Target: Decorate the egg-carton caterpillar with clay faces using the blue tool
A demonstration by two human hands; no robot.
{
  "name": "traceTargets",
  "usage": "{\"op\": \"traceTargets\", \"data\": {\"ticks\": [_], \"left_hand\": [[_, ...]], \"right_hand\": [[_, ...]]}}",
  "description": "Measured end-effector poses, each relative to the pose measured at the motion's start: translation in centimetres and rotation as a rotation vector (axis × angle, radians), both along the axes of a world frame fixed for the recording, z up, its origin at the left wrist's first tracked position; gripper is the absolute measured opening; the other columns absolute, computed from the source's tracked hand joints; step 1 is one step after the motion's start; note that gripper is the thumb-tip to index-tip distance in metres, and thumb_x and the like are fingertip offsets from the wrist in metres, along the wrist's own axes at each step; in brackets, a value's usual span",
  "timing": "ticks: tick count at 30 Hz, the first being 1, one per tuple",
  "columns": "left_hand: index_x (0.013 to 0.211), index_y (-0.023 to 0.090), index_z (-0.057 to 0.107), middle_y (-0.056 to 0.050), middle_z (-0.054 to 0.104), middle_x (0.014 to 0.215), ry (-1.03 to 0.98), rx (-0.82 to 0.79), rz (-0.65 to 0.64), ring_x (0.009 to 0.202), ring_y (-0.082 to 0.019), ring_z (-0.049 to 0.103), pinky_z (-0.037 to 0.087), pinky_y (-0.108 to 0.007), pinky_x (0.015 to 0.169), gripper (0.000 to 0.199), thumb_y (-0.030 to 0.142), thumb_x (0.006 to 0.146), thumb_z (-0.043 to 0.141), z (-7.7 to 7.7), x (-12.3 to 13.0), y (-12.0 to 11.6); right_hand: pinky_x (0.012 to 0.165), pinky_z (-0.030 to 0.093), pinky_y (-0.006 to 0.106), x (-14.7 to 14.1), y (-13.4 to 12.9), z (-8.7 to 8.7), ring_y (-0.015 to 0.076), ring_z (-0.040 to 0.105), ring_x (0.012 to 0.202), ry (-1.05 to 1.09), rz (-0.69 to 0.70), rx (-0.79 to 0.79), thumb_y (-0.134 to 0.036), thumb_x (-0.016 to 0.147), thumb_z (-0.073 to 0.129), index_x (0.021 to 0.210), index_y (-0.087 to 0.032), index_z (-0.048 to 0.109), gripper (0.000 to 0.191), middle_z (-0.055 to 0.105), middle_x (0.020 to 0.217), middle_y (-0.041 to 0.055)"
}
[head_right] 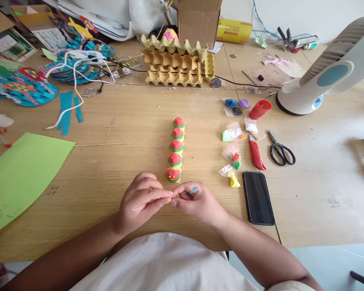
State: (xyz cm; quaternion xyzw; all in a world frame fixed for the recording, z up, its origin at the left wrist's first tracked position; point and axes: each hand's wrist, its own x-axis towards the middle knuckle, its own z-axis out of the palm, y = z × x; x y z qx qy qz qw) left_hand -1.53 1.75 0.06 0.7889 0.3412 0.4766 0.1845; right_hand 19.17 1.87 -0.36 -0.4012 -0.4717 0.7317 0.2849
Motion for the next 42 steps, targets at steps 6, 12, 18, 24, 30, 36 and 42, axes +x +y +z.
{"op": "traceTargets", "data": {"ticks": [6, 12, 18, 24, 30, 36, 42], "left_hand": [[0.093, 0.021, 0.07, 0.001, 0.068, 0.078, -0.007, -0.017, -0.004, 0.079, -0.015, 0.056, 0.051, -0.031, 0.076, 0.013, 0.011, 0.087, 0.074, 0.1, 0.1, -0.1], [0.095, 0.023, 0.071, 0.001, 0.066, 0.078, -0.065, -0.084, 0.016, 0.078, -0.014, 0.057, 0.051, -0.031, 0.076, 0.011, 0.013, 0.09, 0.071, 0.2, 0.3, -0.2], [0.11, 0.022, 0.071, -0.004, 0.067, 0.089, -0.102, -0.206, -0.085, 0.089, -0.019, 0.058, 0.052, -0.035, 0.083, 0.018, 0.024, 0.092, 0.07, 0.1, 0.0, -0.2], [0.1, 0.024, 0.073, -0.002, 0.064, 0.085, -0.118, -0.29, -0.142, 0.088, -0.016, 0.058, 0.051, -0.032, 0.083, 0.012, 0.017, 0.09, 0.071, 0.1, -0.1, 0.1], [0.096, 0.023, 0.073, -0.001, 0.064, 0.08, -0.124, -0.234, -0.087, 0.084, -0.016, 0.057, 0.05, -0.033, 0.079, 0.011, 0.014, 0.091, 0.069, 0.2, -0.1, 0.0], [0.094, 0.022, 0.072, -0.001, 0.065, 0.077, -0.108, -0.169, 0.006, 0.081, -0.016, 0.056, 0.05, -0.034, 0.077, 0.011, 0.012, 0.089, 0.069, 0.3, 0.2, -0.3], [0.095, 0.022, 0.072, -0.001, 0.065, 0.078, -0.106, -0.158, -0.005, 0.081, -0.016, 0.057, 0.051, -0.033, 0.078, 0.012, 0.012, 0.09, 0.069, 0.2, 0.4, -0.4]], "right_hand": [[0.05, 0.017, 0.025, -0.1, 0.0, 0.1, 0.0067, 0.02, 0.053, -0.004, 0.013, 0.019, -0.037, 0.083, 0.08, 0.088, -0.017, 0.071, 0.023, 0.023, 0.057, -0.0109], [0.054, 0.02, 0.026, -0.3, -0.1, 0.0, 0.008, 0.025, 0.056, -0.004, 0.013, 0.013, -0.041, 0.082, 0.08, 0.086, -0.017, 0.071, 0.026, 0.029, 0.059, -0.0088], [0.053, 0.021, 0.025, 0.0, -0.1, 0.1, 0.0076, 0.025, 0.055, 0.027, -0.019, -0.038, -0.043, 0.081, 0.081, 0.084, -0.017, 0.067, 0.03, 0.032, 0.058, -0.0094], [0.054, 0.022, 0.025, 0.3, 0.0, 0.0, 0.008, 0.027, 0.056, 0.054, 0.045, -0.085, -0.043, 0.083, 0.079, 0.087, -0.017, 0.068, 0.028, 0.036, 0.059, -0.0083], [0.062, 0.033, 0.026, 0.4, 0.2, 0.0, 0.0113, 0.041, 0.066, 0.078, -0.001, -0.038, -0.047, 0.085, 0.076, 0.087, -0.017, 0.07, 0.031, 0.052, 0.07, -0.0021], [0.056, 0.023, 0.025, -0.1, -0.1, -0.1, 0.0094, 0.026, 0.06, 0.0, 0.018, 0.066, -0.043, 0.074, 0.087, 0.095, -0.019, 0.068, 0.037, 0.041, 0.066, -0.0065], [0.058, 0.032, 0.026, -0.8, -0.5, 0.5, 0.0107, 0.039, 0.062, -0.022, -0.06, 0.086, -0.047, 0.082, 0.079, 0.084, -0.017, 0.067, 0.032, 0.053, 0.068, -0.0021]]}}
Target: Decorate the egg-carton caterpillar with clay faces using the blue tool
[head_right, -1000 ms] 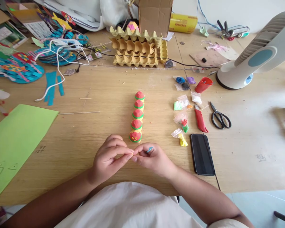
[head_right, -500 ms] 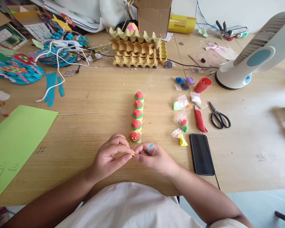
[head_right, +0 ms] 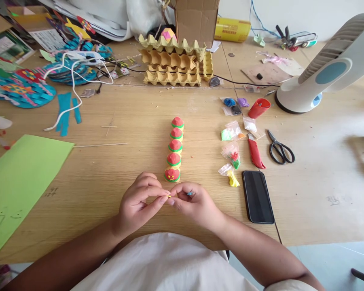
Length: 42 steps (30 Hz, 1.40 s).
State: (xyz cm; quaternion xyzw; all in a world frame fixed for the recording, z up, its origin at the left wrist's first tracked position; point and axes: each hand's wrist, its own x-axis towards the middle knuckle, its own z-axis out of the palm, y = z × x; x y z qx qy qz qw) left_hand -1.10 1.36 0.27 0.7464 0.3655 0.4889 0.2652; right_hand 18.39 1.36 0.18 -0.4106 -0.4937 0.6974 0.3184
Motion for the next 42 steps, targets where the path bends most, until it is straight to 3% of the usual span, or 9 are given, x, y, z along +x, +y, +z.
{"op": "traceTargets", "data": {"ticks": [4, 10, 15, 19, 26, 31, 37, 42], "left_hand": [[0.101, 0.023, 0.071, -0.002, 0.065, 0.081, -0.011, 0.0, 0.004, 0.083, -0.017, 0.058, 0.052, -0.034, 0.078, 0.013, 0.015, 0.09, 0.07, -0.1, -0.1, 0.0], [0.109, 0.024, 0.07, -0.002, 0.068, 0.087, 0.036, 0.025, -0.064, 0.084, -0.017, 0.059, 0.052, -0.034, 0.08, 0.018, 0.024, 0.091, 0.072, 0.1, -0.2, 0.3], [0.099, 0.023, 0.072, -0.001, 0.065, 0.078, 0.016, 0.011, -0.08, 0.08, -0.016, 0.058, 0.051, -0.032, 0.077, 0.007, 0.021, 0.092, 0.07, 0.2, -0.3, 0.4], [0.099, 0.023, 0.072, -0.001, 0.065, 0.078, -0.006, -0.002, -0.058, 0.081, -0.016, 0.057, 0.051, -0.032, 0.077, 0.011, 0.015, 0.091, 0.07, 0.1, -0.3, 0.3], [0.101, 0.023, 0.072, 0.0, 0.066, 0.077, 0.012, 0.036, -0.037, 0.079, -0.015, 0.058, 0.051, -0.032, 0.077, 0.011, 0.017, 0.092, 0.069, 0.0, -0.2, 0.3], [0.113, 0.022, 0.069, -0.002, 0.069, 0.089, 0.042, 0.079, -0.036, 0.084, -0.017, 0.061, 0.052, -0.034, 0.08, 0.023, 0.021, 0.09, 0.073, -0.1, -0.2, 0.4], [0.101, 0.024, 0.071, 0.001, 0.066, 0.078, 0.075, 0.1, -0.025, 0.08, -0.015, 0.057, 0.051, -0.031, 0.077, 0.014, 0.015, 0.09, 0.072, 0.2, -0.3, 0.3], [0.099, 0.024, 0.072, 0.001, 0.065, 0.077, 0.056, 0.12, -0.017, 0.078, -0.014, 0.055, 0.051, -0.03, 0.075, 0.012, 0.016, 0.091, 0.072, 0.0, -0.4, 0.3]], "right_hand": [[0.056, 0.034, 0.026, 0.2, 0.0, 0.4, 0.0112, 0.041, 0.06, -0.029, -0.063, 0.051, -0.049, 0.085, 0.076, 0.087, -0.018, 0.069, 0.031, 0.051, 0.066, -0.0027], [0.06, 0.039, 0.027, 0.5, 0.3, 1.2, 0.0116, 0.043, 0.059, -0.163, -0.031, 0.294, -0.043, 0.084, 0.079, 0.08, -0.019, 0.073, 0.025, 0.058, 0.065, -0.0012], [0.06, 0.041, 0.027, 0.8, 0.5, 1.1, 0.0136, 0.05, 0.063, -0.159, 0.023, 0.194, -0.05, 0.087, 0.074, 0.083, -0.018, 0.074, 0.033, 0.061, 0.07, 0.002], [0.062, 0.042, 0.027, 1.0, 0.5, 0.5, 0.0144, 0.052, 0.067, -0.11, 0.037, 0.163, -0.051, 0.092, 0.067, 0.084, -0.018, 0.074, 0.035, 0.063, 0.074, 0.003], [0.058, 0.038, 0.026, 0.7, 0.3, -0.2, 0.012, 0.046, 0.063, -0.021, -0.04, 0.0, -0.05, 0.083, 0.078, 0.083, -0.018, 0.071, 0.033, 0.058, 0.069, -0.0001], [0.06, 0.039, 0.026, 0.5, 0.2, 0.1, 0.0119, 0.048, 0.064, 0.017, -0.04, 0.02, -0.045, 0.081, 0.081, 0.082, -0.017, 0.071, 0.03, 0.06, 0.07, 0.0], [0.055, 0.038, 0.025, 0.8, 0.2, 0.1, 0.0113, 0.046, 0.06, -0.071, -0.031, 0.053, -0.05, 0.08, 0.081, 0.084, -0.017, 0.073, 0.034, 0.056, 0.064, -0.0015], [0.055, 0.04, 0.025, 0.8, 0.2, -0.1, 0.011, 0.048, 0.059, 0.012, -0.023, 0.006, -0.046, 0.078, 0.084, 0.088, -0.017, 0.076, 0.032, 0.06, 0.065, -0.0014]]}}
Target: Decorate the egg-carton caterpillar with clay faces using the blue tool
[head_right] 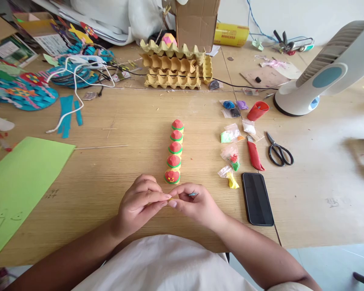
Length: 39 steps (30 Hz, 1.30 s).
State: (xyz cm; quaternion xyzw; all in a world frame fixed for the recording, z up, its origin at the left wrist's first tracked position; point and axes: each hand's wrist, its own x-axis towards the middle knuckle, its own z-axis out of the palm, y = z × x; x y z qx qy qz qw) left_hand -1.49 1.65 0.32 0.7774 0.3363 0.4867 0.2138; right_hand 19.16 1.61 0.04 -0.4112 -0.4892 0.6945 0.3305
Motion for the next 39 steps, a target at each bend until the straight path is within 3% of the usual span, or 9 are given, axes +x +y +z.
{"op": "traceTargets", "data": {"ticks": [4, 7, 10, 16, 22, 29, 34, 39], "left_hand": [[0.105, 0.025, 0.072, 0.0, 0.064, 0.079, -0.009, -0.005, -0.009, 0.079, -0.015, 0.055, 0.051, -0.031, 0.075, 0.018, 0.015, 0.09, 0.072, -0.2, -0.1, 0.0], [0.115, 0.023, 0.069, -0.001, 0.067, 0.085, -0.039, -0.015, -0.027, 0.083, -0.016, 0.056, 0.051, -0.033, 0.078, 0.024, 0.017, 0.092, 0.07, -0.3, -0.1, 0.0], [0.117, 0.022, 0.067, -0.002, 0.069, 0.089, -0.041, -0.04, -0.016, 0.085, -0.016, 0.058, 0.051, -0.034, 0.081, 0.026, 0.016, 0.092, 0.07, -0.3, -0.1, 0.0], [0.116, 0.021, 0.069, -0.001, 0.067, 0.085, -0.044, -0.106, 0.031, 0.086, -0.017, 0.058, 0.049, -0.034, 0.083, 0.027, 0.011, 0.09, 0.07, -0.6, -0.2, -0.1], [0.115, 0.021, 0.069, -0.001, 0.067, 0.084, -0.035, -0.118, 0.028, 0.086, -0.017, 0.058, 0.048, -0.034, 0.082, 0.028, 0.011, 0.089, 0.071, -0.6, -0.1, -0.1], [0.115, 0.022, 0.068, -0.001, 0.068, 0.085, -0.03, -0.12, 0.028, 0.086, -0.017, 0.058, 0.048, -0.034, 0.082, 0.029, 0.01, 0.089, 0.071, -0.7, 0.1, -0.1], [0.115, 0.022, 0.069, -0.001, 0.069, 0.085, -0.036, -0.132, 0.023, 0.086, -0.017, 0.058, 0.049, -0.035, 0.082, 0.029, 0.009, 0.089, 0.07, -0.7, 0.1, -0.1], [0.115, 0.022, 0.069, -0.002, 0.069, 0.085, -0.033, -0.135, 0.02, 0.087, -0.018, 0.058, 0.049, -0.035, 0.082, 0.028, 0.01, 0.09, 0.069, -0.7, 0.1, -0.1]], "right_hand": [[0.066, 0.046, 0.027, -0.4, 0.0, -0.3, 0.013, 0.058, 0.069, 0.135, -0.013, -0.074, -0.04, 0.079, 0.084, 0.082, -0.019, 0.077, 0.022, 0.069, 0.075, 0.0014], [0.064, 0.044, 0.025, -0.4, 0.0, -0.5, 0.0112, 0.054, 0.066, 0.139, -0.048, -0.063, -0.038, 0.082, 0.082, 0.082, -0.019, 0.076, 0.02, 0.066, 0.072, -0.0004], [0.058, 0.038, 0.023, -0.1, 0.1, -0.7, 0.0096, 0.048, 0.061, 0.067, -0.091, 0.011, -0.04, 0.087, 0.076, 0.079, -0.019, 0.073, 0.023, 0.061, 0.068, -0.002], [0.062, 0.042, 0.026, 0.4, 0.5, -0.4, 0.0123, 0.053, 0.063, -0.084, -0.107, 0.18, -0.043, 0.094, 0.067, 0.073, -0.018, 0.076, 0.034, 0.065, 0.065, 0.0011], [0.069, 0.05, 0.028, 0.0, 0.7, -0.5, 0.0163, 0.065, 0.074, -0.02, -0.144, 0.117, -0.036, 0.084, 0.08, 0.087, -0.023, 0.083, 0.014, 0.076, 0.079, 0.0033], [0.056, 0.038, 0.025, 0.4, 0.7, -0.6, 0.0114, 0.047, 0.058, -0.089, -0.137, 0.139, -0.045, 0.088, 0.074, 0.07, -0.018, 0.079, 0.033, 0.059, 0.057, -0.0001], [0.055, 0.035, 0.026, 0.6, 0.7, -0.6, 0.0112, 0.045, 0.056, -0.112, -0.096, 0.164, -0.047, 0.094, 0.067, 0.066, -0.018, 0.079, 0.041, 0.055, 0.054, -0.0003], [0.062, 0.044, 0.026, 0.3, 0.7, -0.6, 0.0135, 0.057, 0.064, -0.07, -0.095, 0.164, -0.041, 0.088, 0.075, 0.078, -0.021, 0.082, 0.024, 0.067, 0.066, 0.0018]]}}
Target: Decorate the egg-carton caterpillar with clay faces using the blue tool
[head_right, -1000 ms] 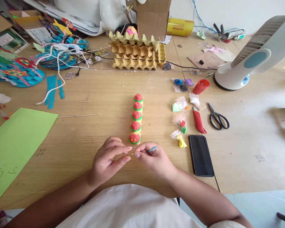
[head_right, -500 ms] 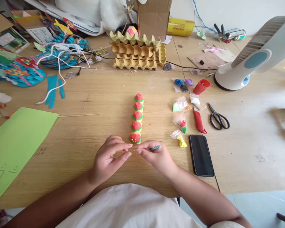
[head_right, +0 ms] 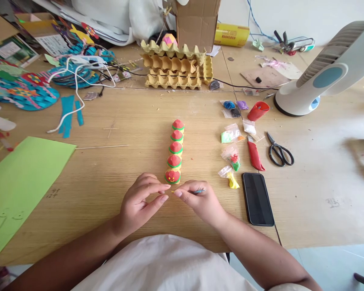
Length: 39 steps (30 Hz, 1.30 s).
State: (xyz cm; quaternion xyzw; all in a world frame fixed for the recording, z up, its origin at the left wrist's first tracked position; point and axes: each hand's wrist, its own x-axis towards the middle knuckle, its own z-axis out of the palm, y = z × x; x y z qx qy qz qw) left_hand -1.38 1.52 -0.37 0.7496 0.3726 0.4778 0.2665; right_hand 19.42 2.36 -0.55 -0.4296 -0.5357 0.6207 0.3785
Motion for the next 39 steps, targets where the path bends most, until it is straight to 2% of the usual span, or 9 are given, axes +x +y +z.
{"op": "traceTargets", "data": {"ticks": [2, 4, 8, 16, 26, 32, 39], "left_hand": [[0.115, 0.023, 0.069, -0.002, 0.069, 0.085, 0.0, 0.0, -0.002, 0.086, -0.017, 0.058, 0.049, -0.035, 0.082, 0.028, 0.011, 0.09, 0.069, 0.1, 0.0, 0.0], [0.115, 0.023, 0.069, -0.002, 0.069, 0.086, 0.002, 0.002, 0.0, 0.086, -0.017, 0.058, 0.049, -0.035, 0.081, 0.027, 0.011, 0.091, 0.069, 0.1, 0.0, 0.0], [0.114, 0.023, 0.069, -0.002, 0.07, 0.088, 0.002, 0.009, 0.004, 0.086, -0.017, 0.059, 0.05, -0.034, 0.081, 0.026, 0.012, 0.091, 0.069, 0.3, 0.1, 0.0], [0.114, 0.023, 0.069, -0.002, 0.071, 0.088, 0.009, -0.004, 0.004, 0.087, -0.017, 0.06, 0.05, -0.035, 0.082, 0.026, 0.013, 0.091, 0.069, 0.1, 0.0, 0.0], [0.116, 0.023, 0.069, -0.002, 0.069, 0.087, 0.01, -0.003, 0.002, 0.088, -0.018, 0.06, 0.05, -0.036, 0.084, 0.027, 0.012, 0.091, 0.068, -0.6, 0.1, 0.0], [0.116, 0.023, 0.069, -0.003, 0.069, 0.086, 0.009, 0.013, -0.005, 0.086, -0.018, 0.061, 0.05, -0.036, 0.082, 0.026, 0.013, 0.092, 0.066, -0.6, 0.3, 0.0], [0.117, 0.023, 0.069, -0.004, 0.068, 0.087, 0.002, 0.022, -0.019, 0.087, -0.019, 0.061, 0.05, -0.036, 0.082, 0.026, 0.015, 0.092, 0.065, -1.4, 0.5, 0.1]], "right_hand": [[0.066, 0.048, 0.027, -0.2, 0.0, 0.0, 0.015, 0.061, 0.07, 0.02, -0.007, -0.029, -0.039, 0.084, 0.079, 0.085, -0.022, 0.083, 0.017, 0.072, 0.074, 0.003], [0.066, 0.048, 0.027, -0.2, 0.0, 0.0, 0.0156, 0.062, 0.07, 0.011, -0.009, -0.048, -0.04, 0.084, 0.079, 0.085, -0.021, 0.082, 0.019, 0.074, 0.076, 0.0037], [0.06, 0.043, 0.027, -0.1, 0.0, 0.1, 0.0139, 0.053, 0.062, -0.062, -0.012, -0.026, -0.047, 0.087, 0.074, 0.072, -0.018, 0.078, 0.033, 0.066, 0.064, 0.0024], [0.057, 0.041, 0.026, 0.0, 0.0, 0.2, 0.0132, 0.051, 0.06, -0.106, 0.022, 0.062, -0.049, 0.092, 0.067, 0.075, -0.017, 0.079, 0.039, 0.063, 0.062, 0.0022], [0.056, 0.038, 0.026, -0.3, 0.0, 0.2, 0.0127, 0.046, 0.056, -0.229, 0.009, 0.256, -0.048, 0.095, 0.064, 0.067, -0.017, 0.07, 0.043, 0.055, 0.057, 0.0008], [0.055, 0.037, 0.027, -0.4, 0.1, -0.1, 0.0123, 0.045, 0.054, -0.284, 0.037, 0.421, -0.043, 0.098, 0.061, 0.074, -0.018, 0.075, 0.038, 0.053, 0.055, -0.0003], [0.056, 0.036, 0.027, -0.4, 0.8, -1.3, 0.0132, 0.045, 0.054, -0.433, 0.011, 0.575, -0.044, 0.101, 0.053, 0.077, -0.019, 0.077, 0.042, 0.052, 0.054, 0.0003]]}}
